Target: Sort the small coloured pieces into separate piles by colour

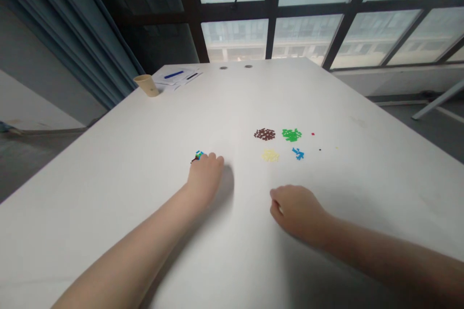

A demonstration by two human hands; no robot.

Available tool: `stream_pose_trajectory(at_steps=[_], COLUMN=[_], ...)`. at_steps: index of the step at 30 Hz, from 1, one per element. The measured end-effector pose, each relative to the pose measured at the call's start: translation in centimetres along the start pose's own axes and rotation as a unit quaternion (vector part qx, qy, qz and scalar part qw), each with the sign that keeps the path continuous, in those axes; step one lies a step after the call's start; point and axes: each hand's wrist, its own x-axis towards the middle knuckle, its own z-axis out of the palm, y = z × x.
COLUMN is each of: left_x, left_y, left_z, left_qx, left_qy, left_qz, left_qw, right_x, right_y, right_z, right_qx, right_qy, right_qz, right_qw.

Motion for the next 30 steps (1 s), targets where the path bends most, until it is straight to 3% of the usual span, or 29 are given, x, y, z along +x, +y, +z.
stream_pose_trajectory(at_steps=[3, 8, 23, 27, 30], left_x=[0.5, 1.3, 1.2, 1.3, 1.3], left_y=[-1.1, -1.1, -0.3, 0.0, 0.3], left_z=[0.0, 0.9, 1.9, 2.4, 2.7], left_qx=[-0.003, -0.017, -0.036, -0.027, -0.081], left_qy=[-0.021, -0.039, 0.014, 0.001, -0.009], left_qz=[-0.010, -0.025, 0.005, 0.065, 0.121], left_qw=[1.000, 0.999, 0.999, 0.998, 0.989], right_x=[-1.8, -1.2, -1.2, -1.3, -1.2], right_y=[-0.4, 0.3, 1.0, 1.0, 1.0], right_z=[1.6, 1.8, 2.1, 2.0, 1.9], right_qx=[0.039, 0.069, 0.087, 0.097, 0.102], right_qy=[0.000, -0.005, -0.014, -0.008, -0.003], right_qz=[-0.025, -0.046, -0.086, -0.092, -0.094], right_qw=[0.999, 0.997, 0.992, 0.991, 0.990])
